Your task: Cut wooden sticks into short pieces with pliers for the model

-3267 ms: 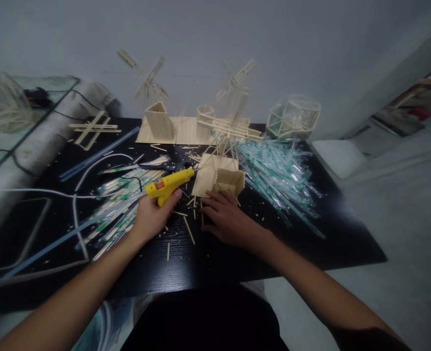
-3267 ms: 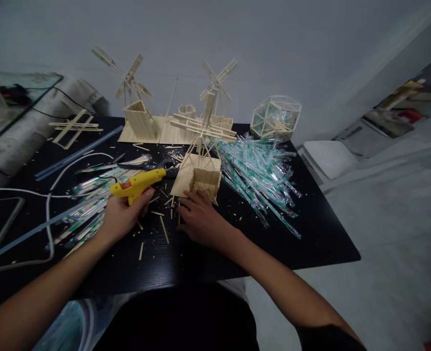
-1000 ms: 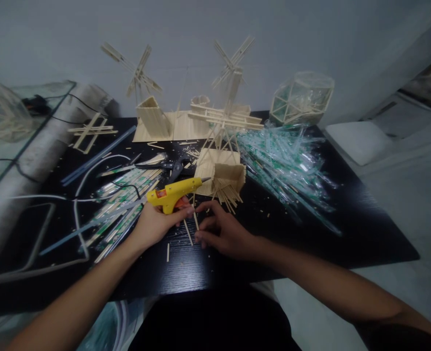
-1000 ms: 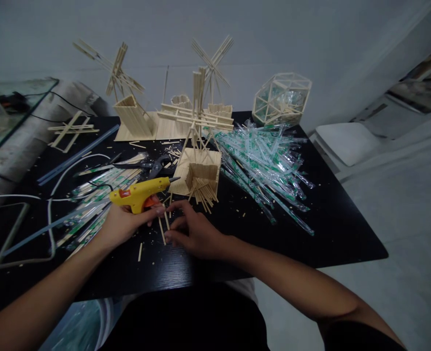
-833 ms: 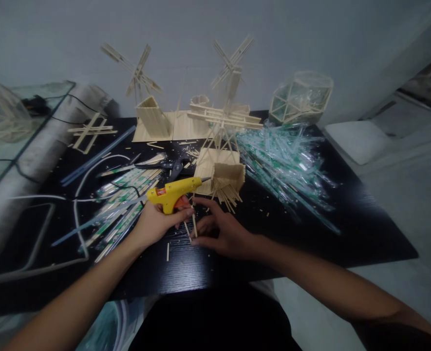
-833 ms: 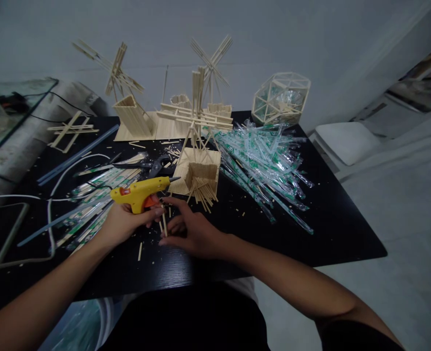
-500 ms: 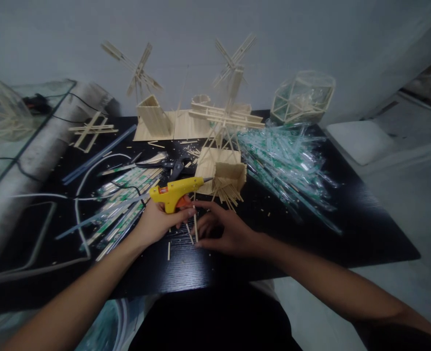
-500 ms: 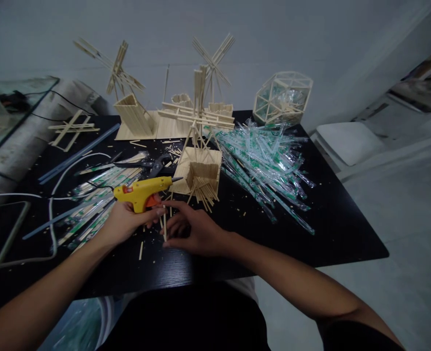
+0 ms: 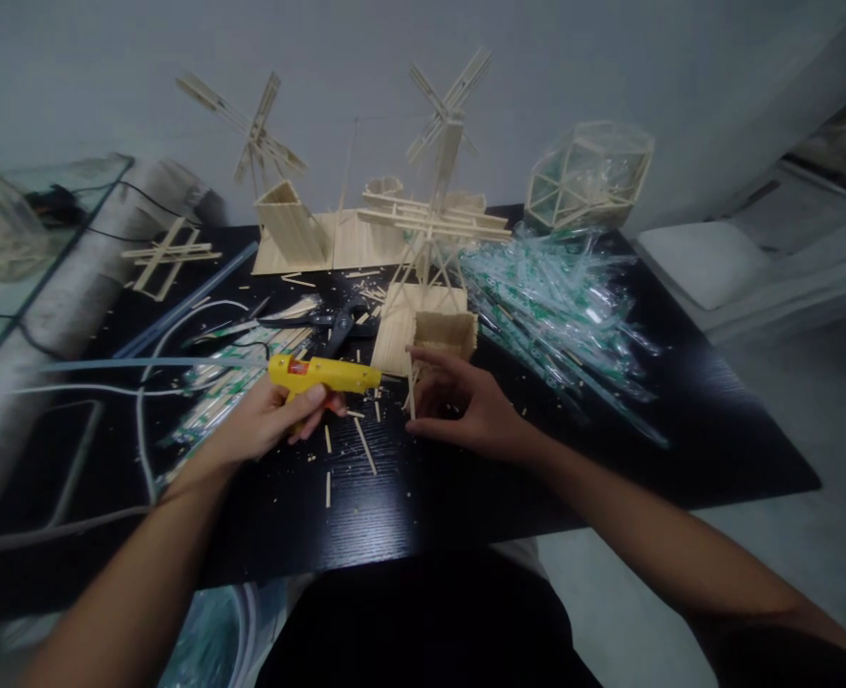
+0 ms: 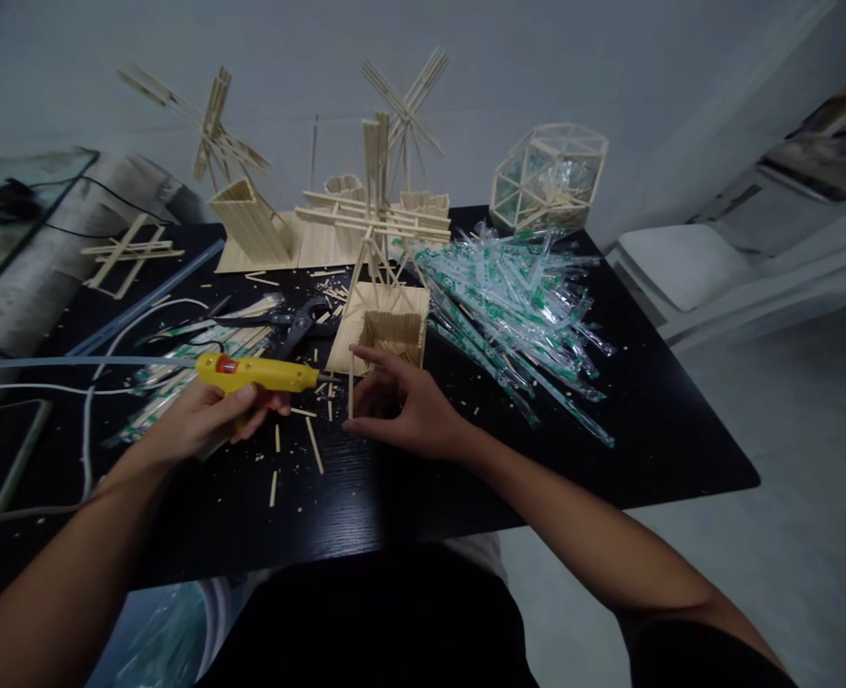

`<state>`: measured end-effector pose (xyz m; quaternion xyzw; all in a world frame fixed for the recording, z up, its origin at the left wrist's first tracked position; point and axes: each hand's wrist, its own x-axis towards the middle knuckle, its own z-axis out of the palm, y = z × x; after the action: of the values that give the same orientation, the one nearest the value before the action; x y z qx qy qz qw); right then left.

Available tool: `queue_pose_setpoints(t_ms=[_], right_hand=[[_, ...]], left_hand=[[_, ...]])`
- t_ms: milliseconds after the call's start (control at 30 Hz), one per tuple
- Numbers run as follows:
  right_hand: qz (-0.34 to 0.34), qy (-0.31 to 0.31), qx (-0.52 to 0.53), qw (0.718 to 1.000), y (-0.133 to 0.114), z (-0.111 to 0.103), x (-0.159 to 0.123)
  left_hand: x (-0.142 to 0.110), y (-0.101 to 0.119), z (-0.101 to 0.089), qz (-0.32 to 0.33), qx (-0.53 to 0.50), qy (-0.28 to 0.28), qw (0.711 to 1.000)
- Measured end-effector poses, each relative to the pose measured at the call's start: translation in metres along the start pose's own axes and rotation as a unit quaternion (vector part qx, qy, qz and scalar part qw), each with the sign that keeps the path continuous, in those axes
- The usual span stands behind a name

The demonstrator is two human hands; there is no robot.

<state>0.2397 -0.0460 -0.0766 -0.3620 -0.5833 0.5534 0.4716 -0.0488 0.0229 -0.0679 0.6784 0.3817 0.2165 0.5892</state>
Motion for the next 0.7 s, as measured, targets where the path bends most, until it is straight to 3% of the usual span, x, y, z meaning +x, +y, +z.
queue_pose_setpoints(t_ms=[267, 700], right_hand=[[-0.021, 0.002, -0.028, 0.999, 0.003, -0.003, 0.001], [-0.012, -0.012, -0.028, 0.999, 0.005, -0.003, 0.002]], left_hand=[[-0.003, -0.004, 0.002, -0.004, -0.007, -0.023, 1.000], [0.001, 0.008, 0.011, 0.022, 0.022, -0.018, 0.999]])
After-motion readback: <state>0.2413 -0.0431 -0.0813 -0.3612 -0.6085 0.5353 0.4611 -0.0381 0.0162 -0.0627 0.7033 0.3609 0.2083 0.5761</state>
